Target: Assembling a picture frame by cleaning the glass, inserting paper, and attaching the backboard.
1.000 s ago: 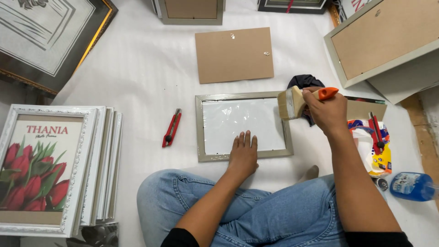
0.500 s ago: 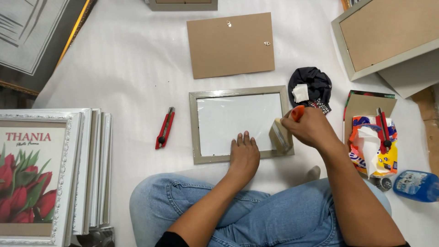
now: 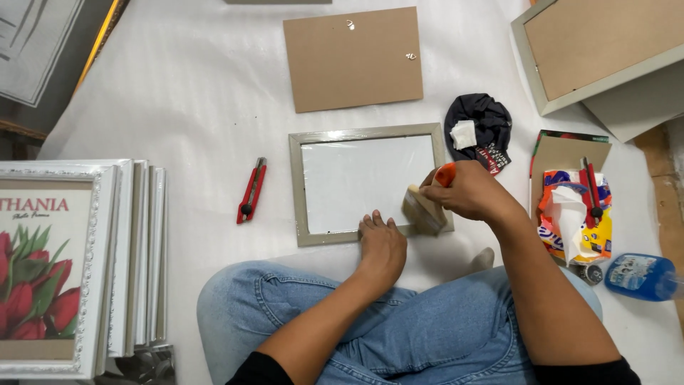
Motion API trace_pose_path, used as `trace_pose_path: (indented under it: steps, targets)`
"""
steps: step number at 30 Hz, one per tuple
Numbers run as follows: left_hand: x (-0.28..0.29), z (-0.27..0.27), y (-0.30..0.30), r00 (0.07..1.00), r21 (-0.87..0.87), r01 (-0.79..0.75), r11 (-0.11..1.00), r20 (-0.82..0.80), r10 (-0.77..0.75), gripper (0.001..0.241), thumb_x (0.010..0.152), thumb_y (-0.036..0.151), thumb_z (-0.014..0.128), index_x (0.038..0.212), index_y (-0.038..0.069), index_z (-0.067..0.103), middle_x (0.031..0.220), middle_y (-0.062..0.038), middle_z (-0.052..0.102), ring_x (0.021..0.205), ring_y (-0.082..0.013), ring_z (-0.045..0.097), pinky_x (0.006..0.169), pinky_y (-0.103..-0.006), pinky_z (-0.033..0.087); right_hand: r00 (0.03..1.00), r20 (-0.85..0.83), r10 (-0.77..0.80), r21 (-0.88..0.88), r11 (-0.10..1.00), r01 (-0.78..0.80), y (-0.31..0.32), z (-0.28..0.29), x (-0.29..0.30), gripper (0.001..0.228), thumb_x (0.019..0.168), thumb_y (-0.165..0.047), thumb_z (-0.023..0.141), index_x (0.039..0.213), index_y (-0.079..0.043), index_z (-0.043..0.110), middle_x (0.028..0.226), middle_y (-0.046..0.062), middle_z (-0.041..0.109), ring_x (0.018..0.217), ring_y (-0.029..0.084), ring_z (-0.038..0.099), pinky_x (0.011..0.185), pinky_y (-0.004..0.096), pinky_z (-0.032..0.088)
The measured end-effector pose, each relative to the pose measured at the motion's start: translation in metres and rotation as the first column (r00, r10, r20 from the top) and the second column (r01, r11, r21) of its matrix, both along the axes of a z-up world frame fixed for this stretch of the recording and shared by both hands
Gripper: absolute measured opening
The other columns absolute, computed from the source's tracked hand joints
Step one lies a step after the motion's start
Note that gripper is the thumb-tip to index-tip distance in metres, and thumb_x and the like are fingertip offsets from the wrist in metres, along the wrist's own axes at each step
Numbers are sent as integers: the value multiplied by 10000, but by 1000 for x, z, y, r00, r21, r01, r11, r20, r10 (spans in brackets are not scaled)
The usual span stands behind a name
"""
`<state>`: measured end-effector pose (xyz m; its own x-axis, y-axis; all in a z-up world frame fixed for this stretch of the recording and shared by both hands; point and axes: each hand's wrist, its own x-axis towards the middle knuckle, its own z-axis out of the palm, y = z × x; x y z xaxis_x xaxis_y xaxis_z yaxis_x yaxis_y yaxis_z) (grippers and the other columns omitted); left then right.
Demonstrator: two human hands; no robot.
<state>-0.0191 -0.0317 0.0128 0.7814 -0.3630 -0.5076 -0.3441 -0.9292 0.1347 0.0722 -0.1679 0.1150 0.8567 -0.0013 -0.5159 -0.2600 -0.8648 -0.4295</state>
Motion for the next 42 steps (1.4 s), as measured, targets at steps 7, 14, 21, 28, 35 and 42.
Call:
trace_pose_path:
  steps: [7,14,21,28,35,42]
  targets:
    - [-5,-20,-15,994,39,-17,999,-104,21,547,985,40,504,1480,-162,390,1469,-475,378,1380,-615,400,1072,-719,334,980,199,24,307,948,-86,55,-6,-6,263,879,-353,740,1086,-211,818,773,214,737,814,344,711,776,429,518]
    - [8,-8,-1,966,-83,-25,996,-259,2,477,970,-15,425,1426,-140,490,1545,-327,422,1467,-586,283,1136,-718,246,986,140,90,359,924,-135,99,-28,-11,270,915,-315,701,1099,-141,793,720,227,733,703,283,731,685,367,565]
    - [12,-47,-12,961,-162,-197,967,-225,158,399,976,77,439,1300,-71,620,1395,-317,552,1320,-580,466,1056,-673,389,990,-117,-85,532,836,134,122,-46,-14,264,872,-256,712,1010,-41,780,684,233,734,618,247,750,597,318,617]
    - [0,-3,1,997,-135,-47,990,-69,38,354,933,61,505,1224,2,697,1131,-254,720,1045,-415,706,819,-526,490,988,-114,-102,506,850,146,126,-26,-20,269,861,-221,707,991,1,785,702,233,730,595,247,720,615,343,617]
    - [12,1,-1,953,-14,-298,954,-54,297,477,1094,137,333,1535,-29,409,1633,-265,311,1458,-587,271,1142,-745,203,984,7,-178,530,835,147,122,-17,-5,265,874,-277,731,1001,-52,787,719,218,736,632,235,753,659,334,610]
    - [17,-60,-6,953,-23,-165,986,-262,153,551,998,55,407,1538,-46,362,1553,-443,248,1307,-737,344,969,-846,334,999,-21,-43,368,928,47,142,-26,-17,291,863,-296,715,1057,-96,800,854,285,731,802,352,750,738,446,596]
